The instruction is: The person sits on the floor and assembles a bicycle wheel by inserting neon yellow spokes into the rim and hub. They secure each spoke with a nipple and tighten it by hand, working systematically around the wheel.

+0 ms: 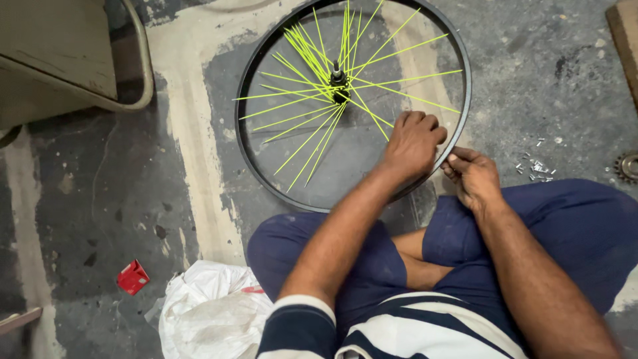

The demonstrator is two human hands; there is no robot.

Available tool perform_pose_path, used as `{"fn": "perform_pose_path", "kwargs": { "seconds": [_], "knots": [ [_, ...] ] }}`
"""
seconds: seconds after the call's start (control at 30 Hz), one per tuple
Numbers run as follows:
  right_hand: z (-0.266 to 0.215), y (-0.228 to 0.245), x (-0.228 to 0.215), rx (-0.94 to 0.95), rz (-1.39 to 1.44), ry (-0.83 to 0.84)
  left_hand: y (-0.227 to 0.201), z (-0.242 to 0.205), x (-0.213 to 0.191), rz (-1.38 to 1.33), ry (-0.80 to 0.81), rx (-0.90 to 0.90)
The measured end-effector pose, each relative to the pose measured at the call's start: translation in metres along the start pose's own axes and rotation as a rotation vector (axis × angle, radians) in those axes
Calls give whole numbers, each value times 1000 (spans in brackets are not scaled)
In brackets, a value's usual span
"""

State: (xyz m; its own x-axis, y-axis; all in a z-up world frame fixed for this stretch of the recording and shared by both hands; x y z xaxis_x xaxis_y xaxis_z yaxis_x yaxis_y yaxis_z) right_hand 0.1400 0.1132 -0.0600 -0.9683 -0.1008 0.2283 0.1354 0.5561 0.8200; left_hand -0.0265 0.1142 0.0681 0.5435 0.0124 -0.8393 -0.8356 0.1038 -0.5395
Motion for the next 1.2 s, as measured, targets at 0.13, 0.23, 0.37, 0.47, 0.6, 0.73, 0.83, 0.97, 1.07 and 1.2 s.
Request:
{"fn": "perform_pose_path", "kwargs": {
  "seconds": [0.13,0.23,0.37,0.47,0.6,0.73,0.83,0.97,1.07,1.2],
  "knots": [
    [-1,0,-3,1,-10,1,16,10,30,-300,290,69],
    [-5,5,0,-5,-36,1,18,9,35,-488,186,109],
    [-12,14,6,-14,-43,-29,26,12,50,-456,226,41],
    [-14,19,10,-27,-60,-30,26,14,53,-398,240,14],
    [-12,17,7,-43,-56,-40,25,14,50,-441,211,22],
    [-13,19,7,-47,-54,-39,24,15,53,-292,215,-6],
    [-12,19,6,-54,-61,-60,27,15,49,-452,205,-18],
    [-13,19,8,-60,-69,-33,26,15,51,-350,218,-18],
    [-11,16,6,-60,-72,-41,25,12,47,-404,199,-2],
    [-11,16,5,-62,-75,-50,25,12,50,-360,259,-41]
  ]
}}
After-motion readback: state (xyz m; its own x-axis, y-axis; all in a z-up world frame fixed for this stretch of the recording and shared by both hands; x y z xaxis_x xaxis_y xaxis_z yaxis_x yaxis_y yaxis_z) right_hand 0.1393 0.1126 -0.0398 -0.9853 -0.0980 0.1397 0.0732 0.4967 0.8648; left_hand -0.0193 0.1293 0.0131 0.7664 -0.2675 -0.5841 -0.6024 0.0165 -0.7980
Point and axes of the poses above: each hand's wrist, its own z-axis towards the middle knuckle, its own x-axis out of the palm, y = z × x, the point moved 10 cm from there along z, towards the middle knuckle, and after that the axes turned 1 degree about -z, right-handed, at the moved point
